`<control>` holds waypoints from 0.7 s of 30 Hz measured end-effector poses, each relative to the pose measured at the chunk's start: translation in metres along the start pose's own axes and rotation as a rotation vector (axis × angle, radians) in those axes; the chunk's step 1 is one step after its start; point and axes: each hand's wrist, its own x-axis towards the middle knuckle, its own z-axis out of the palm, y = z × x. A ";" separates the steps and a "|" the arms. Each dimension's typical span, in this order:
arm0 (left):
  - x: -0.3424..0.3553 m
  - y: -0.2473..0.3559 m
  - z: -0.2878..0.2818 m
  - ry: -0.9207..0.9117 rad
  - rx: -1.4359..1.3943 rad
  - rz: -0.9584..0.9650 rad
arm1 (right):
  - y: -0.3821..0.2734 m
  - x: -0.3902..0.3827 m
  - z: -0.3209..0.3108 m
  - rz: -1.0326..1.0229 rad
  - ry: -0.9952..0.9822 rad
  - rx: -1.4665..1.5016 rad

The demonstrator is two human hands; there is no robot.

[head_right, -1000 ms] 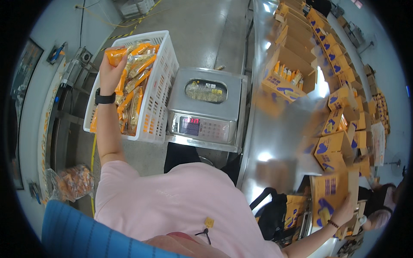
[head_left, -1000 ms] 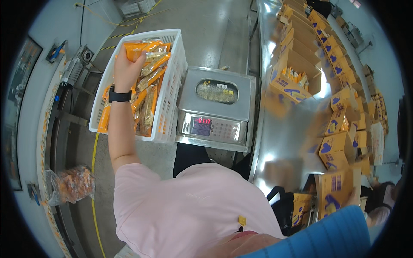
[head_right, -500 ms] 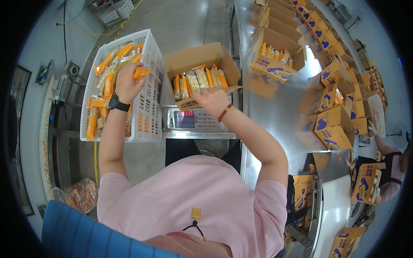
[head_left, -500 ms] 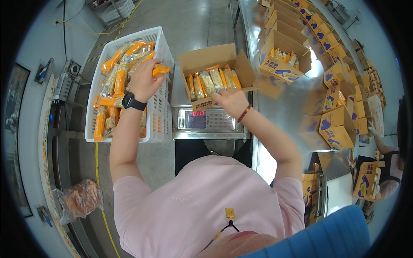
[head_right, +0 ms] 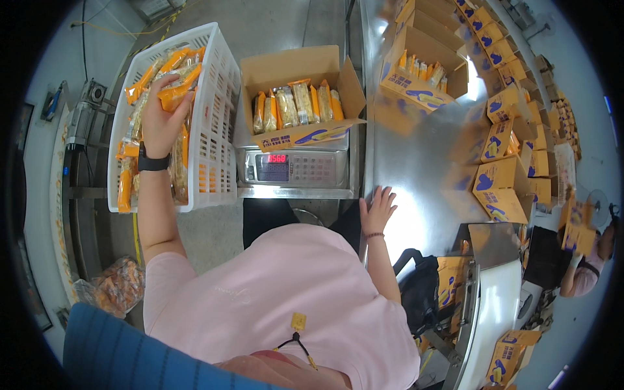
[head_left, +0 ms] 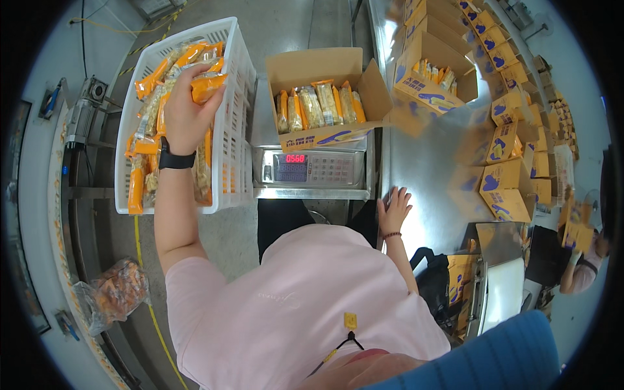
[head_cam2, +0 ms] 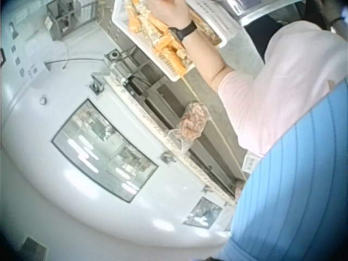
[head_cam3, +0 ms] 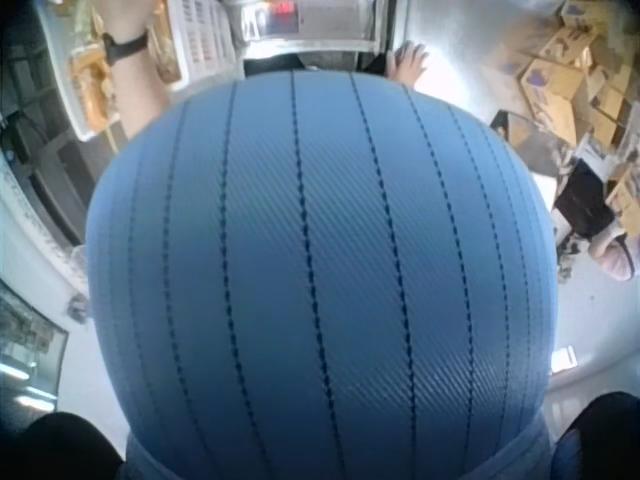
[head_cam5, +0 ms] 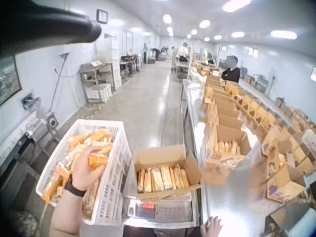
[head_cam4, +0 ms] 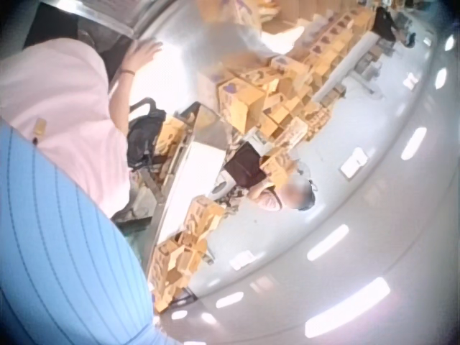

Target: The person picks up food packages from a white crate, places them into a cardboard box on a digital scale, and adjusts the number of packages to reach a weight target before moving the box to a production table.

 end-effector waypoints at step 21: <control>0.004 -0.015 0.002 0.027 0.070 0.097 | -0.179 0.079 -0.144 0.301 -0.537 1.991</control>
